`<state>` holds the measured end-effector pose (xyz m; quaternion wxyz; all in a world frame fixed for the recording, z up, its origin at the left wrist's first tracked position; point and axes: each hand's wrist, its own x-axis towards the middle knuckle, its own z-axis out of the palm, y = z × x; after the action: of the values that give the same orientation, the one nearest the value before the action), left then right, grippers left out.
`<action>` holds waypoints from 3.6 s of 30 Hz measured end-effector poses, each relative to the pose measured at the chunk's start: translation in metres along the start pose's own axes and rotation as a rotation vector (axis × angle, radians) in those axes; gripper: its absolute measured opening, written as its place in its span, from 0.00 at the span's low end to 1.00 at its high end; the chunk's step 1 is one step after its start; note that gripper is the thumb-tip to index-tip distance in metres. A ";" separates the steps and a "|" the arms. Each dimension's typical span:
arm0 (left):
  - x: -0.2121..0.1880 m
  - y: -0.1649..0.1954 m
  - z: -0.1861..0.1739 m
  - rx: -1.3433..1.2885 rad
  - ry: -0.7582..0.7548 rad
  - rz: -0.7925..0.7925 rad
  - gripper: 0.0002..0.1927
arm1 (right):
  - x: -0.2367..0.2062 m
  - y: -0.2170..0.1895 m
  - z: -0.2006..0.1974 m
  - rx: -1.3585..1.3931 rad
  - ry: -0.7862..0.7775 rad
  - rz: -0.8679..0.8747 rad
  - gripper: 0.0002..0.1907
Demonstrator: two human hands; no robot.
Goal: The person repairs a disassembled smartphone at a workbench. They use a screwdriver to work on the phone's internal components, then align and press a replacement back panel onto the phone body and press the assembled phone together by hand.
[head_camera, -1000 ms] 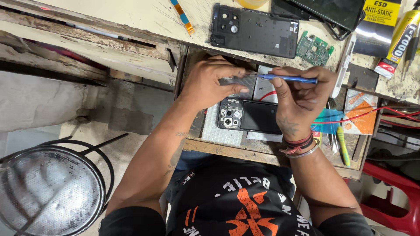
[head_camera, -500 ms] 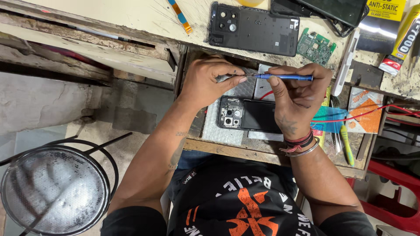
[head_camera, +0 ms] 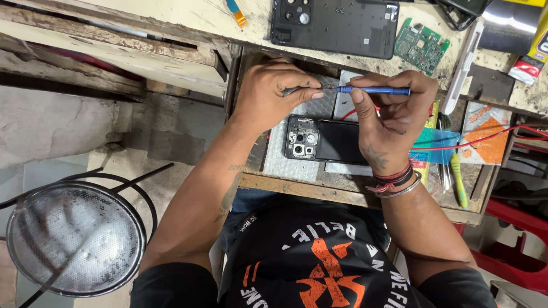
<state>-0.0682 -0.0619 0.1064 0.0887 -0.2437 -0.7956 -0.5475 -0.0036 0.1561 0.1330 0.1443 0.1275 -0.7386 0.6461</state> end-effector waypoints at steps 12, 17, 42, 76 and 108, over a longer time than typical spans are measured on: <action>0.000 -0.006 -0.003 0.121 -0.188 -0.014 0.24 | -0.009 -0.030 -0.015 -0.171 -0.029 -0.010 0.27; 0.000 -0.005 -0.002 0.172 -0.227 -0.006 0.27 | -0.024 -0.028 -0.019 -0.695 -0.120 -0.174 0.34; 0.000 -0.008 -0.003 0.152 -0.247 0.052 0.28 | -0.009 -0.038 -0.007 -0.486 -0.505 -0.280 0.21; 0.001 -0.007 -0.003 0.153 -0.272 0.032 0.28 | -0.010 -0.037 -0.006 -0.403 -0.533 -0.218 0.25; 0.005 0.002 -0.011 0.190 -0.288 -0.048 0.27 | 0.063 0.000 0.005 -0.098 0.017 -0.218 0.27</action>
<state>-0.0731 -0.0698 0.1148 -0.0165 -0.2910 -0.8539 -0.4312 -0.0624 0.1510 0.1559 0.2260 0.1943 -0.7497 0.5909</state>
